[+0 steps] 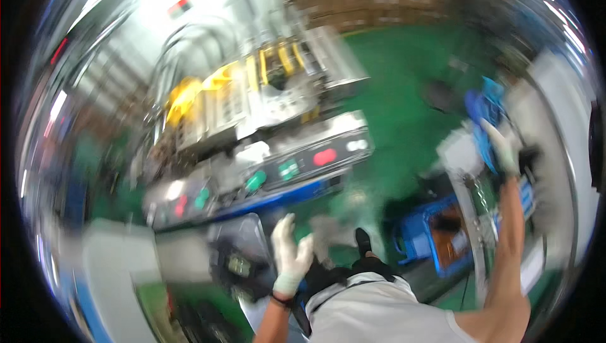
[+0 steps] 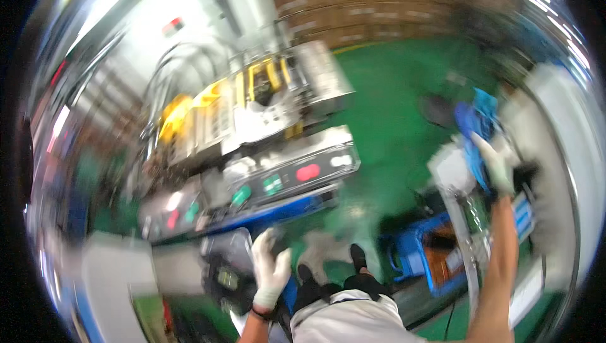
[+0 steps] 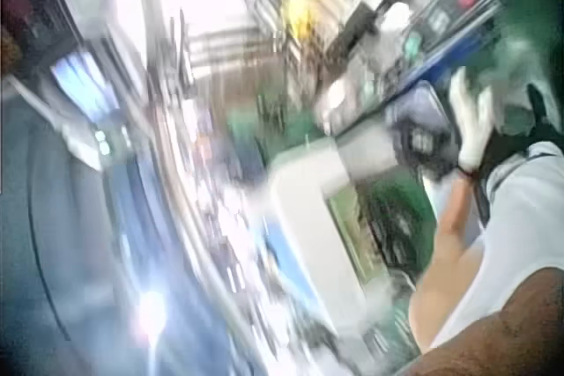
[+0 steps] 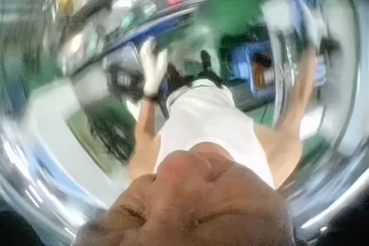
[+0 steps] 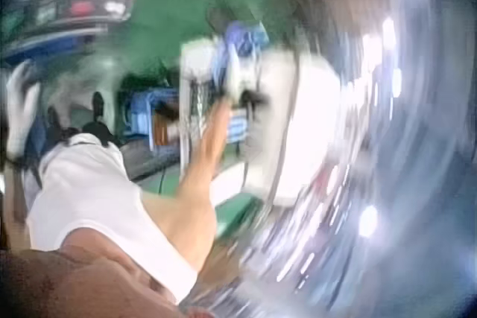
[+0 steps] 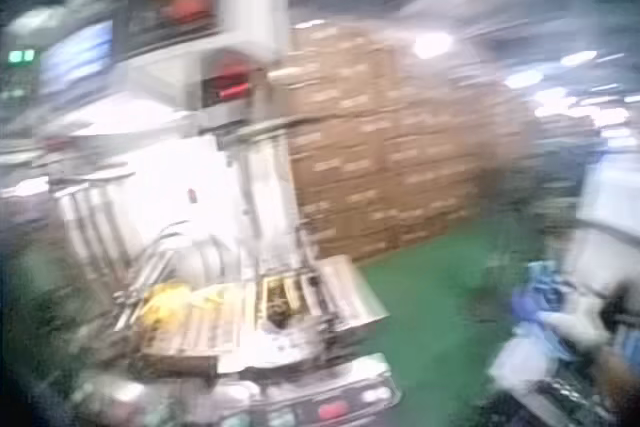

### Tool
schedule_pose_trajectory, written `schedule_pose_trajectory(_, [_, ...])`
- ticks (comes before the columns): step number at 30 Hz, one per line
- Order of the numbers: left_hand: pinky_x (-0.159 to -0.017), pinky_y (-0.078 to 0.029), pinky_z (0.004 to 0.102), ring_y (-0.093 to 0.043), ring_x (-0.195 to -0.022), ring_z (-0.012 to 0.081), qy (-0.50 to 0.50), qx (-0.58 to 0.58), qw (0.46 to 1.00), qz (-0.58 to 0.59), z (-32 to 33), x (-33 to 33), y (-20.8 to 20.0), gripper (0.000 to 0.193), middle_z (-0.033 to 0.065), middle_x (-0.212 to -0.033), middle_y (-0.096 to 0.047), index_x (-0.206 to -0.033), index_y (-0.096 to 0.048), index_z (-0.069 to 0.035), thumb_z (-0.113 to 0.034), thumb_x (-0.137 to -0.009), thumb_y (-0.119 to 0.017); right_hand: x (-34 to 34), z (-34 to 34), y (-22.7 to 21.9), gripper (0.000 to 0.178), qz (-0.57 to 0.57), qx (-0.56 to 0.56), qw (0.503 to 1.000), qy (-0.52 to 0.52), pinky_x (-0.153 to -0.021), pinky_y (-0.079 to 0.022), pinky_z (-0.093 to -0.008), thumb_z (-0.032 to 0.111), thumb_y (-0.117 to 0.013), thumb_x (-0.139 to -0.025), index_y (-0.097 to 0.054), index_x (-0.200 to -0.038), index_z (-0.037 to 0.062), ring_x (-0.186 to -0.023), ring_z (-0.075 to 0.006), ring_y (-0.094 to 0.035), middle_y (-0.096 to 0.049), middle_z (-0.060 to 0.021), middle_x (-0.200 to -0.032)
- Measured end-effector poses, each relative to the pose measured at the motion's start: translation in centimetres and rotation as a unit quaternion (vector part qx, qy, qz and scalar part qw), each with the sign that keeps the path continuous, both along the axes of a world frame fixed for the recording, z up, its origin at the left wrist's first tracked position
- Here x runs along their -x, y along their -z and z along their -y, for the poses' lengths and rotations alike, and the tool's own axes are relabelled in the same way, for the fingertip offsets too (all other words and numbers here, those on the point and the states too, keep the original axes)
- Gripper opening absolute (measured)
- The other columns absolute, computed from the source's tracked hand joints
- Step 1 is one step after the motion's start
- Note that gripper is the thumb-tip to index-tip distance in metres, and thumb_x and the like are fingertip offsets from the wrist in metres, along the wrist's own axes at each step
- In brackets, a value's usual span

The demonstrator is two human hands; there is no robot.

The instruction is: Operating an industrial shoe machine to process and assemble footwear components.

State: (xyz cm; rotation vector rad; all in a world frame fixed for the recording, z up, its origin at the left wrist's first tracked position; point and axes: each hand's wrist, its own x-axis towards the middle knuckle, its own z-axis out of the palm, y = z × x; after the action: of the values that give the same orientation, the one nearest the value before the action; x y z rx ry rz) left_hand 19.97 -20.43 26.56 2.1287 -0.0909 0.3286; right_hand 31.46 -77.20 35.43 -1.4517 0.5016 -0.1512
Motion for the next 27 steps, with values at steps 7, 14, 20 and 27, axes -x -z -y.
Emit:
schedule_pose_trajectory(7, [-0.118,-0.037,0.0465,-0.044,-0.142,0.036,0.152,0.336,0.919,-0.14,7.6,0.7,-2.2,0.101,0.0264,-0.154,-0.04,-0.159,-0.018,-0.002,-0.028,-0.085,-0.081,8.5,-23.2,2.2,0.075,0.017,0.213,0.954,-0.212,-0.112,-0.041,-0.0398,0.028,-0.076,-0.091,-0.042,-0.15,-0.0056,-0.125,-0.0286,-0.055,-0.057,-0.02,-0.139])
schedule_pose_trajectory(14, [-0.116,-0.037,0.0385,-0.045,-0.135,0.0211,-0.212,0.52,0.827,-0.037,-3.7,15.6,3.3,0.088,0.0123,-0.147,-0.047,-0.156,-0.027,0.0,-0.035,-0.093,-0.077,12.7,-46.6,5.5,0.066,0.026,0.054,0.685,-0.726,-0.106,-0.044,-0.0342,0.017,-0.066,-0.098,-0.037,-0.153,-0.0068,-0.123,-0.0206,-0.055,-0.058,-0.0153,-0.137])
schedule_pose_trajectory(20, [-0.102,-0.049,0.0389,-0.06,-0.115,0.0217,-0.618,0.415,0.667,-0.025,-9.0,34.1,9.5,0.075,0.0123,-0.13,-0.062,-0.143,-0.045,0.003,-0.035,-0.089,-0.082,17.5,-58.2,12.9,0.07,-0.02,0.087,0.561,-0.823,-0.113,-0.044,-0.0394,0.015,-0.066,-0.098,-0.031,-0.156,-0.0048,-0.141,-0.0343,-0.048,-0.043,-0.0239,-0.155])
schedule_pose_trajectory(27, [-0.101,-0.049,0.0392,-0.063,-0.113,0.0266,-0.898,0.342,0.275,0.02,-6.3,53.4,15.8,0.071,0.0194,-0.128,-0.065,-0.134,-0.051,0.009,-0.034,-0.088,-0.084,19.7,-63.7,15.9,0.057,-0.031,0.249,0.435,-0.865,-0.104,-0.048,-0.0338,0.019,-0.069,-0.099,-0.047,-0.144,-0.0089,-0.121,-0.0228,-0.062,-0.062,-0.0191,-0.136])
